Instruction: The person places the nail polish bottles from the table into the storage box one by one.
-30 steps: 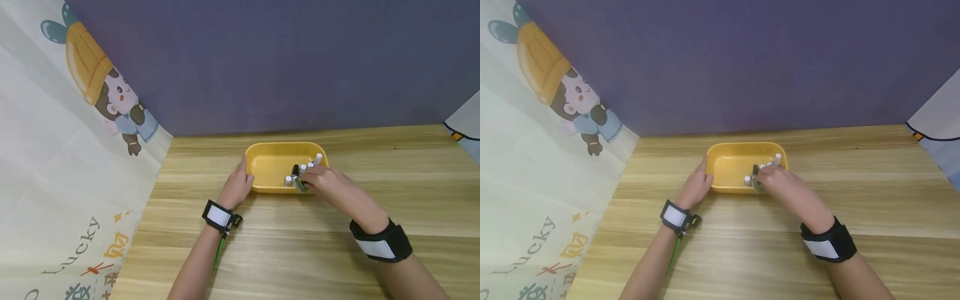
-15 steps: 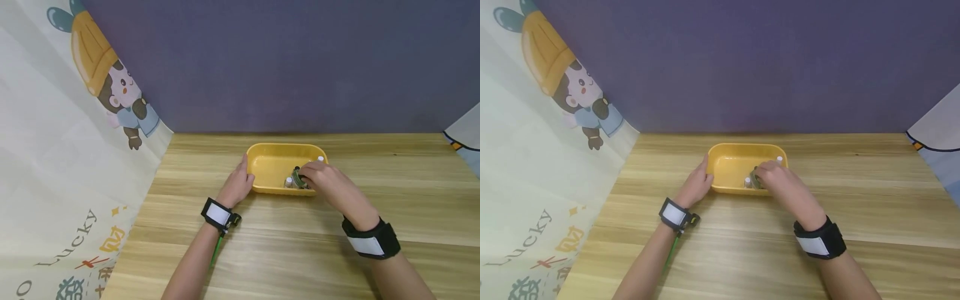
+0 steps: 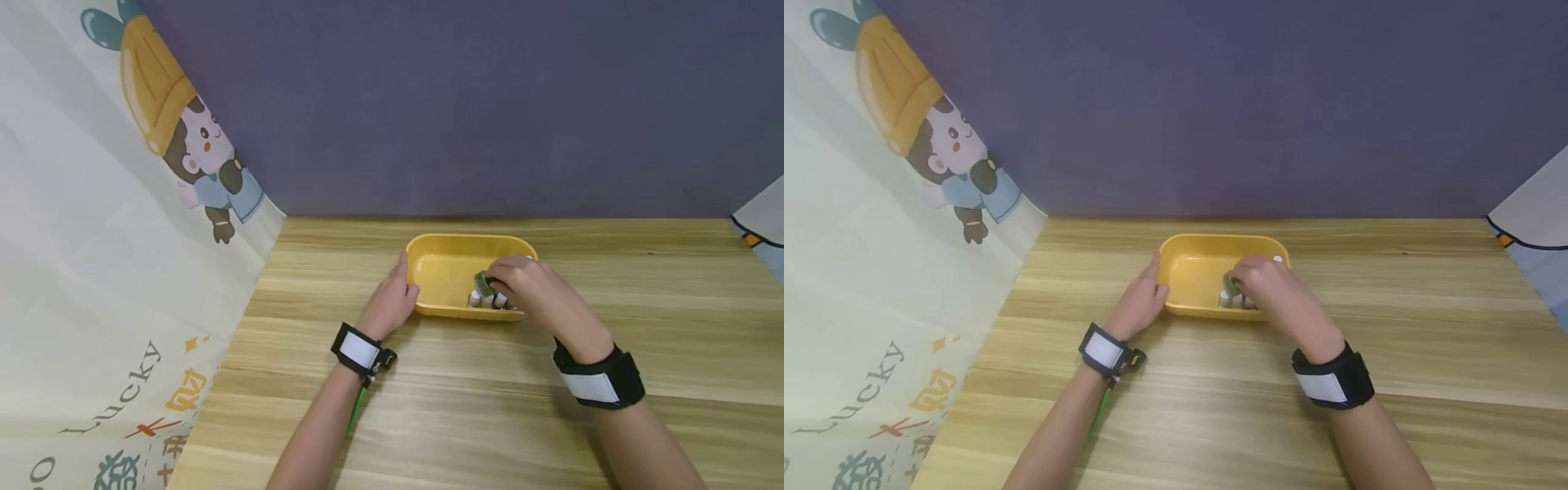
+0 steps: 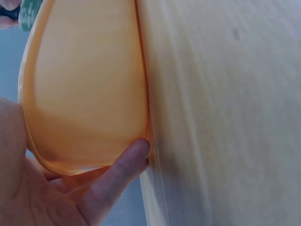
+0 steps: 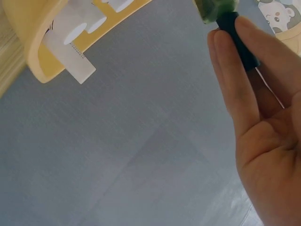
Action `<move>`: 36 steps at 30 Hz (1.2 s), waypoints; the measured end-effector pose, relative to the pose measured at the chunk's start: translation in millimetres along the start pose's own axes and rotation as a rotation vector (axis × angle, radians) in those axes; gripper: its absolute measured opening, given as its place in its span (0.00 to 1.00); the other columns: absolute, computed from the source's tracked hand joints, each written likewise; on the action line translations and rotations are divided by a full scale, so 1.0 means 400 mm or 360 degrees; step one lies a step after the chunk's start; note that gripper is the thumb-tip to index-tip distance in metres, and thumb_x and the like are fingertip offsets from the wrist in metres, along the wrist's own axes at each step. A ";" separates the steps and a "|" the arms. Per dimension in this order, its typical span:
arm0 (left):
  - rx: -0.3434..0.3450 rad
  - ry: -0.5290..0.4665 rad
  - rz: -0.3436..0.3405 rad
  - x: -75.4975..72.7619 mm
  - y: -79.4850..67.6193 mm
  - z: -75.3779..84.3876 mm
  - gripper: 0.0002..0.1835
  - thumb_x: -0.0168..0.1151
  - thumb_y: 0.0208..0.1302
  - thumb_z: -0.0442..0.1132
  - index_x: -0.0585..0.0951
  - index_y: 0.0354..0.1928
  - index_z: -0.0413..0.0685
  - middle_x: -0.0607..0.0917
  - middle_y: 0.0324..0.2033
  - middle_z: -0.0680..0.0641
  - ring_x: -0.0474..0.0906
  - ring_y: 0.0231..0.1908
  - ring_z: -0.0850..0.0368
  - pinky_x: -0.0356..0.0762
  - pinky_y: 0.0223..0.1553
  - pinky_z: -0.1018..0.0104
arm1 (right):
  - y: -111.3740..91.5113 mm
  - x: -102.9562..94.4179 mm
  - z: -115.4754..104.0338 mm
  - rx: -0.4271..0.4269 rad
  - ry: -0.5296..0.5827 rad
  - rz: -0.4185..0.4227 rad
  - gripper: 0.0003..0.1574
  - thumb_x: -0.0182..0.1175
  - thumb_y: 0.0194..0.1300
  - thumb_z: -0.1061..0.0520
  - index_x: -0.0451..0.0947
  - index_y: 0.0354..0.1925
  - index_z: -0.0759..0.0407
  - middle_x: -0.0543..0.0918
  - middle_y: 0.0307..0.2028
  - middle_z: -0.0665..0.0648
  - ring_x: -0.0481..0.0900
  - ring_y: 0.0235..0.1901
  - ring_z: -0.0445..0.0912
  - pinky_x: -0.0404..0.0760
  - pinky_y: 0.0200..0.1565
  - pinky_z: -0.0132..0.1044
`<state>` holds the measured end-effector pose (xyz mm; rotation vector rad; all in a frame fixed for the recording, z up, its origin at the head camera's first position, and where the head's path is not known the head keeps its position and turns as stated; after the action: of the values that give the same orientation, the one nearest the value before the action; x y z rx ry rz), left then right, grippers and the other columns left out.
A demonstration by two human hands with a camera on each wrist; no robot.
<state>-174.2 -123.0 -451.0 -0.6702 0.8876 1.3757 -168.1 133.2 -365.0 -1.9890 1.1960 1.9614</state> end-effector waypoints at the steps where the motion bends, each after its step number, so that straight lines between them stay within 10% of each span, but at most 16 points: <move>1: -0.0003 0.0005 0.0000 0.000 0.000 0.000 0.38 0.38 0.65 0.48 0.36 0.72 0.50 0.56 0.69 0.43 0.67 0.49 0.56 0.66 0.53 0.64 | 0.002 0.002 0.001 0.0009 0.0010 -0.0008 0.07 0.60 0.54 0.64 0.79 0.36 0.61 0.78 0.33 0.52 0.75 0.32 0.43 0.75 0.31 0.34; 36: 0.0018 0.0000 0.0026 0.008 0.005 -0.006 0.38 0.41 0.65 0.46 0.35 0.71 0.53 0.57 0.68 0.43 0.67 0.48 0.57 0.65 0.54 0.64 | 0.026 0.123 0.072 0.0041 -0.0089 -0.0001 0.06 0.58 0.59 0.59 0.79 0.35 0.57 0.78 0.33 0.51 0.76 0.34 0.44 0.76 0.34 0.35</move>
<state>-176.7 -123.0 -454.8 -0.6551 0.9020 1.3842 -204.1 120.6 -408.9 -1.9086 1.2019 1.9772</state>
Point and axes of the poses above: each hand's wrist, its own y-axis towards the middle knuckle, its own x-axis out of the palm, z = x × y, the point moved 1 cm from there along y, towards the middle knuckle
